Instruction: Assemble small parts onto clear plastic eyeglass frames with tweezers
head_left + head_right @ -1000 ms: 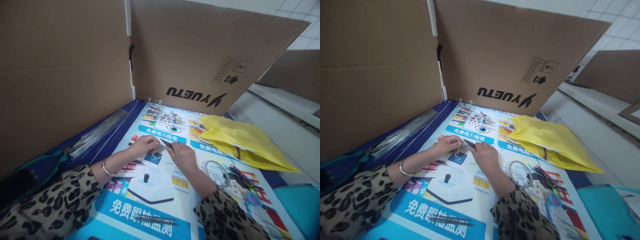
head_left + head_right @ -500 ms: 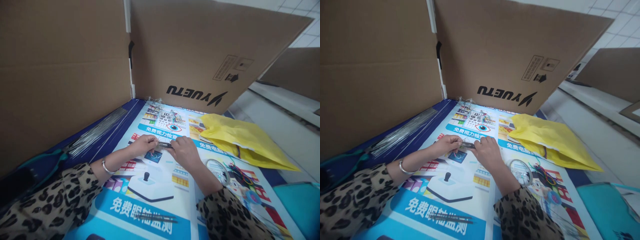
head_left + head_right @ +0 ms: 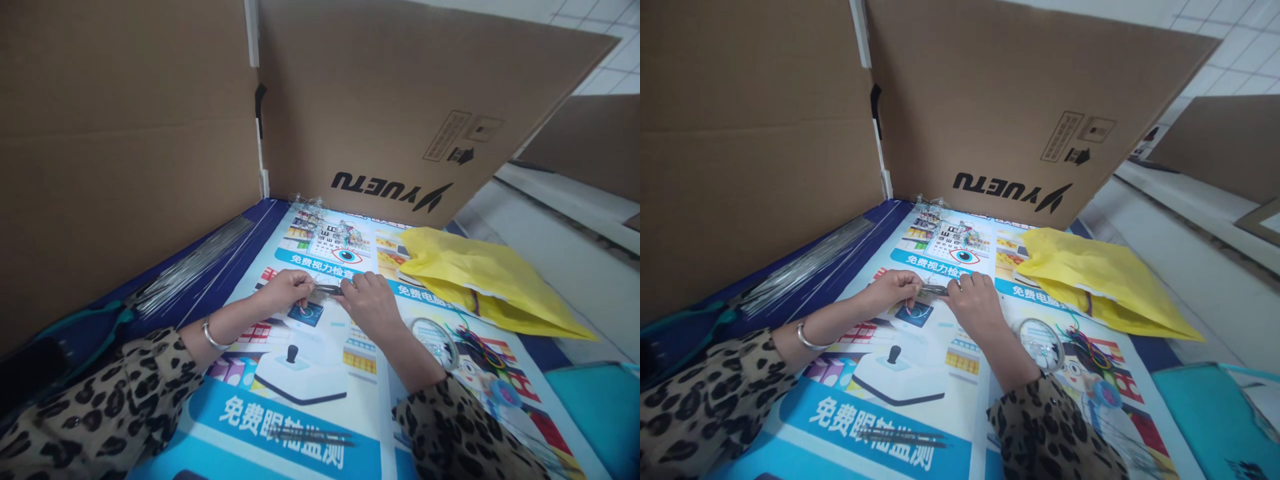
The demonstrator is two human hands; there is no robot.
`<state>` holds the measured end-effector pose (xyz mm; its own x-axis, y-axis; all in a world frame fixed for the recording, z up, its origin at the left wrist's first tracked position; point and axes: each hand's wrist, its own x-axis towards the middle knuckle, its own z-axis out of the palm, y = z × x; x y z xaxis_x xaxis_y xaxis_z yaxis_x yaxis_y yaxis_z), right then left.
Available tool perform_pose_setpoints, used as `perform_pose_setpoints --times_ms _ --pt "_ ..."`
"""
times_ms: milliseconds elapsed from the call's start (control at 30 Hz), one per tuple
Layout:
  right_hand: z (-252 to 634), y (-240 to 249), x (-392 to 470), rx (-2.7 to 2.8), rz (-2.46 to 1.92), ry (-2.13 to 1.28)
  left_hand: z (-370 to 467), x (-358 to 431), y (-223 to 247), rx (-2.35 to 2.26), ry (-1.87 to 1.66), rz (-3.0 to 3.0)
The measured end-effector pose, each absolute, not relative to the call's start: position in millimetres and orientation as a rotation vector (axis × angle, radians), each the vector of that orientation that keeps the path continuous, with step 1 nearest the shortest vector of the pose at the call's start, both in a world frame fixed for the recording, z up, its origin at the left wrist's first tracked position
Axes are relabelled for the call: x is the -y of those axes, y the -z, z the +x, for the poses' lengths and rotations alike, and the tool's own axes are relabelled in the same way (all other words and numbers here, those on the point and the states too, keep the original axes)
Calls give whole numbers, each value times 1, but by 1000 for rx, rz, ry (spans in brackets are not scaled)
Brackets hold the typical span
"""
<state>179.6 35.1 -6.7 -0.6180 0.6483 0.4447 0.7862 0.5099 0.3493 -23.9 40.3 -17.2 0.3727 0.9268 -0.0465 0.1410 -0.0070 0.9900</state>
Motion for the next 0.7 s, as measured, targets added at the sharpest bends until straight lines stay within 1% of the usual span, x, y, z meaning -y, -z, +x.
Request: perform_pose_setpoints --times_ms 367,700 --pt "180 6 -36 2519 -1248 704 -22 -38 8 -1020 -818 1372" --pt "178 -1 -33 2518 -1233 754 -22 -38 10 -1029 -801 1326"
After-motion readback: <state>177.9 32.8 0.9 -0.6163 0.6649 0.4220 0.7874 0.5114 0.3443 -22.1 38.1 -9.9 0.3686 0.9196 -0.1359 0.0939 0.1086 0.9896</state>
